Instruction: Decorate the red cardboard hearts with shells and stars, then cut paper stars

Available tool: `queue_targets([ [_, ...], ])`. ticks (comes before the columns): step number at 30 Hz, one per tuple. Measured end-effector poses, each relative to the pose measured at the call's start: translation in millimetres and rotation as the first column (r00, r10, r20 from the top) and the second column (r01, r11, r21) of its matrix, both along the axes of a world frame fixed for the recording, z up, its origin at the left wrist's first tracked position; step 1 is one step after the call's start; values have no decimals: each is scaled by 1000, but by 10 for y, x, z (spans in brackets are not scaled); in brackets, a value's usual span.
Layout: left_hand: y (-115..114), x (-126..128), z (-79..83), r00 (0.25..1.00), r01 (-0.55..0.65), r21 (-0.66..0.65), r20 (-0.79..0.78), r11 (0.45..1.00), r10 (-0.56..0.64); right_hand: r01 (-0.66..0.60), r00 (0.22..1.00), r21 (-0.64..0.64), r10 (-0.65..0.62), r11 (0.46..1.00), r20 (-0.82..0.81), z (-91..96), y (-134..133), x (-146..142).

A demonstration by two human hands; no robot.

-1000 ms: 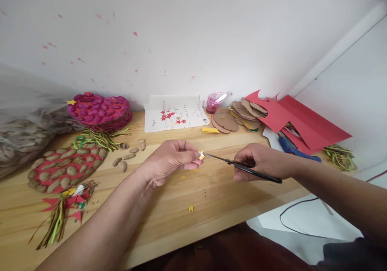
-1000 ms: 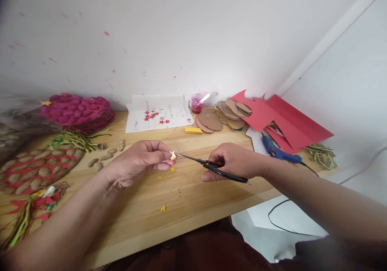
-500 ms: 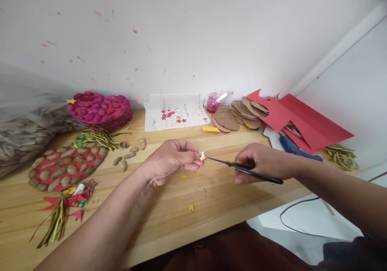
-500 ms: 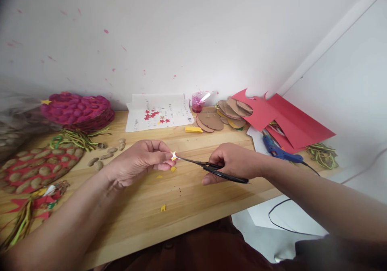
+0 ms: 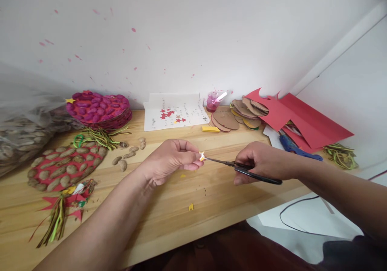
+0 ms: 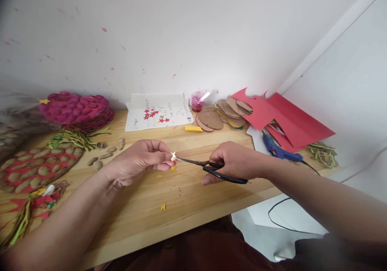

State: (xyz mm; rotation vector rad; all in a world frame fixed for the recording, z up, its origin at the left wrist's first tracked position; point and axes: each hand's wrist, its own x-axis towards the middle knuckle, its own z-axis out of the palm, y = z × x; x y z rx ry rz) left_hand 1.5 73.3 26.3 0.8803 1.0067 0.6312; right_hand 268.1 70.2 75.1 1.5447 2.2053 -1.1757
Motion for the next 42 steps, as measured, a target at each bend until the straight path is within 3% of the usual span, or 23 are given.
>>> queue_targets([
  [22,0,-10,-1,999,31,12,-10,999,-31,3,1000,41,-4,999,25,20,-38,-49],
  [42,-4,-2,-59,997,-37,52,-68,998,40,-18,1000,154,14,988,24,-152,-64,-61],
])
